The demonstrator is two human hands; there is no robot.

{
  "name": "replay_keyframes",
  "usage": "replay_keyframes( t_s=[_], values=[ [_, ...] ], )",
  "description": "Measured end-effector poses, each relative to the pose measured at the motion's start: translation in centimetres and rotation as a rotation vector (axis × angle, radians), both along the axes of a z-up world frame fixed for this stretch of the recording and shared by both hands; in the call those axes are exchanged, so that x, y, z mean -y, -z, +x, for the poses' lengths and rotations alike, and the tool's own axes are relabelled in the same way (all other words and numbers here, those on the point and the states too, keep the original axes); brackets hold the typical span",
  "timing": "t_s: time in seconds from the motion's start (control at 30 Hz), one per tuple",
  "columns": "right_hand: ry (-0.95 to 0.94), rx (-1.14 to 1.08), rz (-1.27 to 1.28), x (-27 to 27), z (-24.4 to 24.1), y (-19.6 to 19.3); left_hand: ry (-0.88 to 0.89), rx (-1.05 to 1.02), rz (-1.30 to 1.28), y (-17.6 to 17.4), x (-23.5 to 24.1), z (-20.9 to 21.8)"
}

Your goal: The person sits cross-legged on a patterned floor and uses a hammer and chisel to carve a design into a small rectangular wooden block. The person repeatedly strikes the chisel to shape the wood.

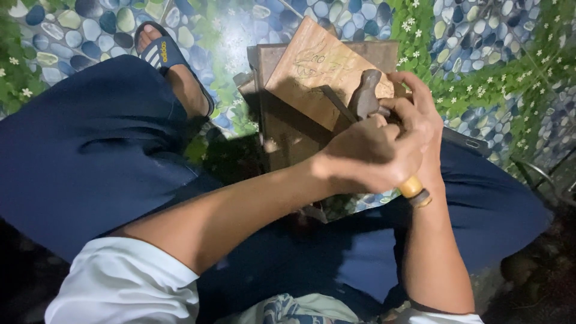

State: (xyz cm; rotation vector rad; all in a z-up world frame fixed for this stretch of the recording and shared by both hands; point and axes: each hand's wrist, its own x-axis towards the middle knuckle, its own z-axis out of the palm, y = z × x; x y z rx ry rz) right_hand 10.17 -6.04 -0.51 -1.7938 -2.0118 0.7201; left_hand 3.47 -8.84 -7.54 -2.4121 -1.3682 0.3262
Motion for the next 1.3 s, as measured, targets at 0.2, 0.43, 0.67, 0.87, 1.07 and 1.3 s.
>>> replay_keyframes(
  t_s=[0.2, 0.43, 0.67, 0.87, 1.07, 1.3],
  values=[
    [-0.088, -0.150, 0.140, -1.1, 0.3, 2.0, 0.510, 0.791, 0.081, -1.9, -0.6, -4.1],
    [-0.084, -0.112, 0.107, -1.1, -0.7, 1.9, 0.307, 1.310, 0.127, -6.5, 1.9, -7.5],
    [-0.151, -0.062, -0.002, -0.7, -1.3, 0.6, 0.491, 1.533, -0.196, -12.0, 6.9, -10.7],
    [-0.237, -0.092, -0.091, 1.7, -2.0, 0.2, 0.324, 1.631, -0.349, -14.2, 10.9, -12.0],
    [-0.275, -0.149, -0.062, 3.8, -2.3, 0.9, 0.377, 1.577, -0.338, -15.4, 9.9, -13.5],
    [-0.115, -0.247, 0.336, 4.1, -3.2, -3.0, 0.370, 1.484, -0.310, -15.6, 8.9, -13.7]
  ],
)
